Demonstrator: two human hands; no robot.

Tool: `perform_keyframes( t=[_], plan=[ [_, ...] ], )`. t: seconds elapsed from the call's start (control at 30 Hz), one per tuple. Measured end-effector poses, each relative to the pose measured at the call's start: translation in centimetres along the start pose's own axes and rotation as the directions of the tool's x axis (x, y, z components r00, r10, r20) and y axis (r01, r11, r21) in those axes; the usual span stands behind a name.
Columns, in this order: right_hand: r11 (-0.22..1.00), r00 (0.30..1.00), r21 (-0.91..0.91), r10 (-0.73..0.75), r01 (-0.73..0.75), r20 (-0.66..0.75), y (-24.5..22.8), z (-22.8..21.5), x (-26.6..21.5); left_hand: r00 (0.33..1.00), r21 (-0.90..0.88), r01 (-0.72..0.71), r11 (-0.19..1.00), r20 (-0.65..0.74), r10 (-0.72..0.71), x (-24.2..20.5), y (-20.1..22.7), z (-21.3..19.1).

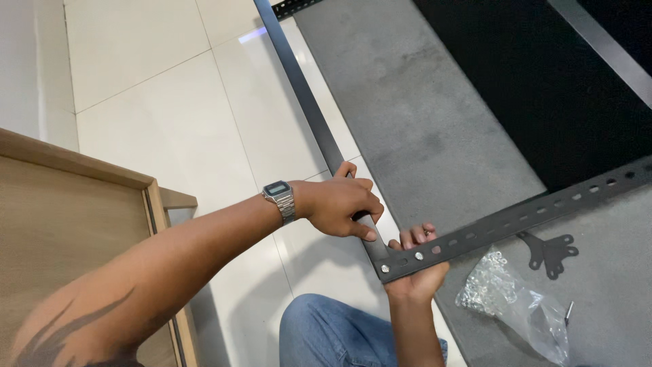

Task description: The person assembles a black metal shelving unit by taking bolts from a small plastic bag and hand-threading them into the pre-drilled holes at the corners of the frame.

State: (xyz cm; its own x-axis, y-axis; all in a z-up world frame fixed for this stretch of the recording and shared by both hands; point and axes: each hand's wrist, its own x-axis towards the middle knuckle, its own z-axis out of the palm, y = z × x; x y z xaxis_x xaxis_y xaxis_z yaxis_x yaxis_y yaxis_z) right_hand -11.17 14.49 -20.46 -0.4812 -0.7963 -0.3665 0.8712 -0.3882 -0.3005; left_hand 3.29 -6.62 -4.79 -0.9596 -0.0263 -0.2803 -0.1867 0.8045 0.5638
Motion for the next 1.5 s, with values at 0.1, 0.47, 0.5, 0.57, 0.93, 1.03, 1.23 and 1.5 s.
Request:
perform_keyframes(
  t=[0.1, 0.47, 0.5, 0.57, 0.93, 1.03, 1.23, 1.5],
  plan=[
    [0.993, 0.993, 0.038, 0.111, -0.113, 0.048, -0.8, 1.2, 0.6, 1.0, 0.011, -0.025, 1.0, -0.018, 0.025, -0.1, -0.2, 0.0],
    [0.676, 0.816, -0.726, 0.487, -0.127, 0.31, 0.0, -7.7, 10.1, 0.997, -0.103, 0.043, 0.994, 0.061, -0.036, -0.8, 1.1, -1.5],
    [0.61, 0.774, -0.785, 0.545, -0.104, 0.322, -0.1, -6.8, 9.9, 0.996, -0.099, 0.054, 0.994, 0.075, -0.047, -0.7, 1.3, -1.6],
    [0.564, 0.747, -0.822, 0.58, -0.081, 0.325, 2.2, -14.4, 15.6, 0.996, -0.09, 0.06, 0.994, 0.071, -0.054, -0.6, 1.7, -1.5],
    [0.547, 0.654, -0.828, 0.672, -0.122, 0.348, 2.3, -7.6, 12.0, 0.997, -0.121, 0.073, 0.99, -0.005, -0.074, -0.1, 0.0, -0.3],
    [0.575, 0.643, -0.805, 0.674, -0.148, 0.363, 2.0, -7.1, 11.4, 0.995, -0.079, 0.086, 0.993, -0.048, -0.09, -0.5, 0.9, -0.7],
    [0.658, 0.654, -0.735, 0.629, -0.162, 0.419, 2.6, -6.9, 11.0, 0.957, -0.019, 0.277, 0.961, -0.088, -0.278, -2.5, 5.0, -1.6],
    [0.741, 0.741, -0.628, 0.556, -0.235, 0.378, 1.2, -1.3, 6.8, 0.954, -0.19, 0.269, 0.944, -0.081, -0.288, -1.9, 5.2, -2.2]
  ],
)
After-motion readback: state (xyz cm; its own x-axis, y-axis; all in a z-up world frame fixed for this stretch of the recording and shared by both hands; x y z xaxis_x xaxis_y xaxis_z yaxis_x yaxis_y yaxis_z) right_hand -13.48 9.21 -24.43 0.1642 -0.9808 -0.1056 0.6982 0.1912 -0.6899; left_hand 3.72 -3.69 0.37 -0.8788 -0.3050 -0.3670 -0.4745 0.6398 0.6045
